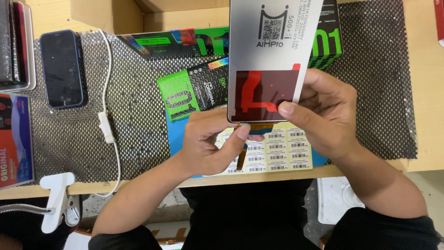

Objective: The person organizes screen components into boxes, removing protective films and arranging the parts one at a time.

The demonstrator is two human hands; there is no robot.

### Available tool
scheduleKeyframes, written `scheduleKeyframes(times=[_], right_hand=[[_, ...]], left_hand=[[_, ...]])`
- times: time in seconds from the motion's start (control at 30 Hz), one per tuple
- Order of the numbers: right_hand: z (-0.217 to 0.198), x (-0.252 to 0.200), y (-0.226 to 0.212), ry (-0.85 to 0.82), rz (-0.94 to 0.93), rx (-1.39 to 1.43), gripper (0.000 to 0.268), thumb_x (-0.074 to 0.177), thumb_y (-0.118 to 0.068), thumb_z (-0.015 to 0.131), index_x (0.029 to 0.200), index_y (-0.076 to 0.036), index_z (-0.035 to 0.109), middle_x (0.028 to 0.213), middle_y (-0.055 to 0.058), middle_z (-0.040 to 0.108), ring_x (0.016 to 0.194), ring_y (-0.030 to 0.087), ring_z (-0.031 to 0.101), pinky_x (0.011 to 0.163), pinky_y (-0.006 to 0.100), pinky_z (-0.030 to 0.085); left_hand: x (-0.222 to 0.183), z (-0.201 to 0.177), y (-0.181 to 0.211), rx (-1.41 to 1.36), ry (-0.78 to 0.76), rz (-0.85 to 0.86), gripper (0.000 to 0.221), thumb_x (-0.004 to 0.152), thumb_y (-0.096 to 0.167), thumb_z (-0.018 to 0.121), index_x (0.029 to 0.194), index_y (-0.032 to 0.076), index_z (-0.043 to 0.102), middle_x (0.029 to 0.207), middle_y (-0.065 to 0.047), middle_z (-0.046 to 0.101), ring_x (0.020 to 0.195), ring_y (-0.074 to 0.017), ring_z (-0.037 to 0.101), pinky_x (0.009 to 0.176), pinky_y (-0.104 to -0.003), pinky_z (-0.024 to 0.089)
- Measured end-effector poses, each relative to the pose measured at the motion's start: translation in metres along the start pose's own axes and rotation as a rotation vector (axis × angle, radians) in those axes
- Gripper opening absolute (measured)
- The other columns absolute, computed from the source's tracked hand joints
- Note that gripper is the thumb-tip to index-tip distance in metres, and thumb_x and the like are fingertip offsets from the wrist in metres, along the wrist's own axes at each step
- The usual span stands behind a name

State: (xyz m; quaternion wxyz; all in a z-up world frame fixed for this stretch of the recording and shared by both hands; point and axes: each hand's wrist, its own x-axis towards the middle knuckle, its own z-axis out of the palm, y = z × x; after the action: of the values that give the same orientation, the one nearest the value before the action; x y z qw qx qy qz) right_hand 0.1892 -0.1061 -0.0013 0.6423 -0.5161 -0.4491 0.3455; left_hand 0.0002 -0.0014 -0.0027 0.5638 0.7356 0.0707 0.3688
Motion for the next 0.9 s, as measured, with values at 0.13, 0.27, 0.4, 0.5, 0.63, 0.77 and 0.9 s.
scheduleKeyframes(times=[0.13, 0.27, 0.4, 0.5, 0.63, 0.77, 0.9], right_hand=[[0.001, 0.000, -0.001, -0.016, -0.013, 0.017, 0.033, 0.095, -0.006, 0.068, 0.126, 0.005, 0.061, 0.117, 0.017, 0.073, 0.103, 0.022, 0.075, 0.093, 0.030, 0.066], [0.003, 0.001, -0.003, -0.022, -0.028, -0.035, 0.033, 0.096, -0.008, 0.068, 0.125, 0.004, 0.061, 0.112, 0.017, 0.074, 0.099, 0.022, 0.076, 0.088, 0.028, 0.067], [0.005, 0.002, -0.004, -0.022, -0.022, -0.033, 0.034, 0.096, -0.007, 0.068, 0.127, 0.006, 0.061, 0.113, 0.015, 0.073, 0.101, 0.022, 0.075, 0.091, 0.031, 0.067], [0.006, 0.002, -0.005, -0.017, -0.009, -0.072, 0.034, 0.095, -0.008, 0.069, 0.125, 0.006, 0.062, 0.109, 0.015, 0.074, 0.096, 0.020, 0.075, 0.086, 0.028, 0.066], [0.011, 0.005, -0.010, -0.049, -0.037, -0.068, 0.032, 0.096, -0.007, 0.067, 0.124, 0.008, 0.061, 0.111, 0.018, 0.073, 0.099, 0.024, 0.076, 0.089, 0.031, 0.068], [0.012, 0.005, -0.007, -0.061, -0.070, -0.094, 0.029, 0.096, -0.007, 0.068, 0.120, 0.008, 0.062, 0.107, 0.018, 0.075, 0.092, 0.022, 0.077, 0.078, 0.027, 0.066], [0.015, 0.005, -0.007, -0.048, -0.067, -0.066, 0.033, 0.095, -0.007, 0.068, 0.123, 0.009, 0.061, 0.111, 0.020, 0.074, 0.099, 0.025, 0.077, 0.086, 0.032, 0.068]], left_hand=[[0.001, 0.003, -0.001, -0.048, 0.016, -0.001, 0.027, 0.105, 0.016, 0.054, 0.102, -0.004, 0.072, 0.067, -0.009, 0.067, 0.068, -0.0223, 0.076, 0.059, -0.026, 0.062], [-0.001, 0.005, -0.003, -0.050, 0.046, -0.004, 0.024, 0.105, 0.017, 0.056, 0.106, -0.003, 0.069, 0.084, -0.012, 0.069, 0.068, -0.0209, 0.071, 0.066, -0.031, 0.073], [-0.002, 0.004, -0.003, 0.010, 0.084, -0.065, 0.019, 0.101, 0.014, 0.061, 0.103, -0.001, 0.072, 0.086, -0.014, 0.074, 0.069, -0.0217, 0.077, 0.061, -0.028, 0.068], [-0.001, 0.003, -0.004, -0.032, 0.085, -0.079, 0.021, 0.101, 0.017, 0.062, 0.104, -0.001, 0.072, 0.098, -0.018, 0.077, 0.075, -0.0261, 0.081, 0.063, -0.026, 0.067], [-0.001, 0.004, -0.006, 0.011, 0.115, -0.088, 0.017, 0.100, 0.019, 0.067, 0.107, 0.004, 0.074, 0.089, -0.009, 0.079, 0.072, -0.0139, 0.076, 0.061, -0.022, 0.058], [-0.003, 0.007, -0.011, 0.004, 0.146, -0.094, 0.018, 0.099, 0.019, 0.070, 0.110, 0.006, 0.073, 0.091, -0.006, 0.077, 0.075, -0.0115, 0.070, 0.068, -0.023, 0.056], [-0.005, 0.010, -0.014, 0.060, 0.199, -0.111, 0.018, 0.096, 0.019, 0.074, 0.109, 0.007, 0.075, 0.090, -0.002, 0.075, 0.078, -0.0082, 0.066, 0.072, -0.024, 0.057]])
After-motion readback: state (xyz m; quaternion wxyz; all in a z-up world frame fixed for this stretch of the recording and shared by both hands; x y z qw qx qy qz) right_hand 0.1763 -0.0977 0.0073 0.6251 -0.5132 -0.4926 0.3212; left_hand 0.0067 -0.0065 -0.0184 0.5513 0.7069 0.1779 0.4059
